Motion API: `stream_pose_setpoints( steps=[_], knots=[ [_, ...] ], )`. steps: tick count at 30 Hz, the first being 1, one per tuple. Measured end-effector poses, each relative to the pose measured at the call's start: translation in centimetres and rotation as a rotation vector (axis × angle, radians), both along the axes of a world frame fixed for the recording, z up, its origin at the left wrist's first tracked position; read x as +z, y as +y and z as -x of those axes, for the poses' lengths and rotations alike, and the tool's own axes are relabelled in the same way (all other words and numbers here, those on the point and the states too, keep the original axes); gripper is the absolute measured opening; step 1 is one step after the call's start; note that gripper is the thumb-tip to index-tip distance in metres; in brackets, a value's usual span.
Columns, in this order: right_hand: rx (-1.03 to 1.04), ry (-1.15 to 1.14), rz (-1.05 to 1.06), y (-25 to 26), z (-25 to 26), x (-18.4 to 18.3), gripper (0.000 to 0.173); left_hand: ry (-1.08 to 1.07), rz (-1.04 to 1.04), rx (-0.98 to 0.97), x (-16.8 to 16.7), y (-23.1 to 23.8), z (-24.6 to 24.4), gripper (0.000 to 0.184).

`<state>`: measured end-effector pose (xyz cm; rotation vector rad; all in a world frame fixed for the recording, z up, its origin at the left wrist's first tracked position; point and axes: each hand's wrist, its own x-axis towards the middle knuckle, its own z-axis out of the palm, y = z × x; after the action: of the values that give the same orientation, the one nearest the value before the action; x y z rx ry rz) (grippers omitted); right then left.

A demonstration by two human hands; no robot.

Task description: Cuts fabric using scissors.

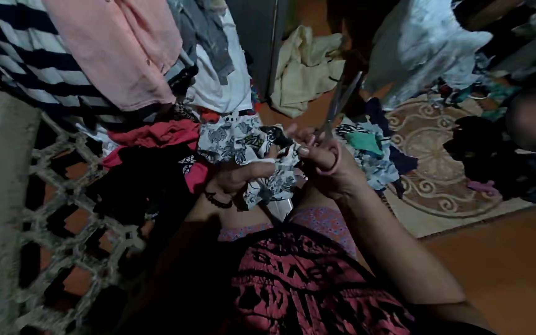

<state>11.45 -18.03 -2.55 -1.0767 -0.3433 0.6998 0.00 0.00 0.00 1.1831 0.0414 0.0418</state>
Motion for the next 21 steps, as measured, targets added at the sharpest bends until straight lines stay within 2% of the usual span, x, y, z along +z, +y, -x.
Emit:
stream_pose_setpoints(
  steps=[1,2,3,6,9,10,11,12,13,15,17,19,20,21],
  knots=[
    [-0.085,0.005,-0.026,-0.2,0.1,0.3,0.021,0.085,0.010,0.075,0.6,-0.2,-0.2,0.006],
    [-0.175,0.012,-0.041,-0.3,0.1,0.5,0.023,0.126,0.090,0.092,0.3,0.0,-0.7,0.009],
    [-0.252,0.006,-0.051,-0.3,0.2,0.8,0.023,0.113,0.226,0.074,-0.7,0.2,-1.3,0.018],
    [-0.416,-0.104,-0.017,-0.2,0.5,1.1,0.028,-0.076,0.805,-0.067,-3.8,-1.3,-3.4,0.050],
    [-0.537,-0.146,0.020,0.3,1.0,1.2,0.030,-0.115,0.942,-0.064,-4.5,-4.2,-3.9,0.080],
    [-0.563,-0.149,0.015,0.5,1.1,1.2,0.029,-0.085,0.943,-0.055,-4.6,-4.8,-3.9,0.082],
    [-0.575,-0.155,0.009,0.6,1.1,1.1,0.028,-0.029,0.934,-0.029,-4.5,-5.1,-3.6,0.074],
    [-0.575,-0.167,0.021,0.6,1.0,1.1,0.027,0.074,0.924,0.041,-4.2,-5.4,-3.3,0.057],
    [-0.565,-0.192,0.041,0.3,0.8,1.1,0.027,0.228,0.852,0.143,-3.6,-5.4,-3.0,0.037],
    [-0.520,-0.290,0.128,-0.8,0.0,1.5,0.030,0.545,0.388,0.294,-2.8,-4.8,-3.0,0.017],
    [-0.421,-0.407,0.234,-2.0,-1.1,2.4,0.034,0.545,-0.131,0.273,-4.0,-3.7,-2.8,0.045],
    [-0.320,-0.497,0.289,-2.8,-1.9,3.4,0.034,0.376,-0.435,0.294,-4.6,-2.6,-2.4,0.073],
    [-0.277,-0.536,0.302,-3.1,-2.2,3.8,0.034,0.236,-0.509,0.318,-4.3,-2.2,-2.4,0.075],
    [-0.241,-0.571,0.305,-3.2,-2.3,4.2,0.034,0.065,-0.553,0.335,-3.8,-2.1,-2.7,0.069]
  ],
)
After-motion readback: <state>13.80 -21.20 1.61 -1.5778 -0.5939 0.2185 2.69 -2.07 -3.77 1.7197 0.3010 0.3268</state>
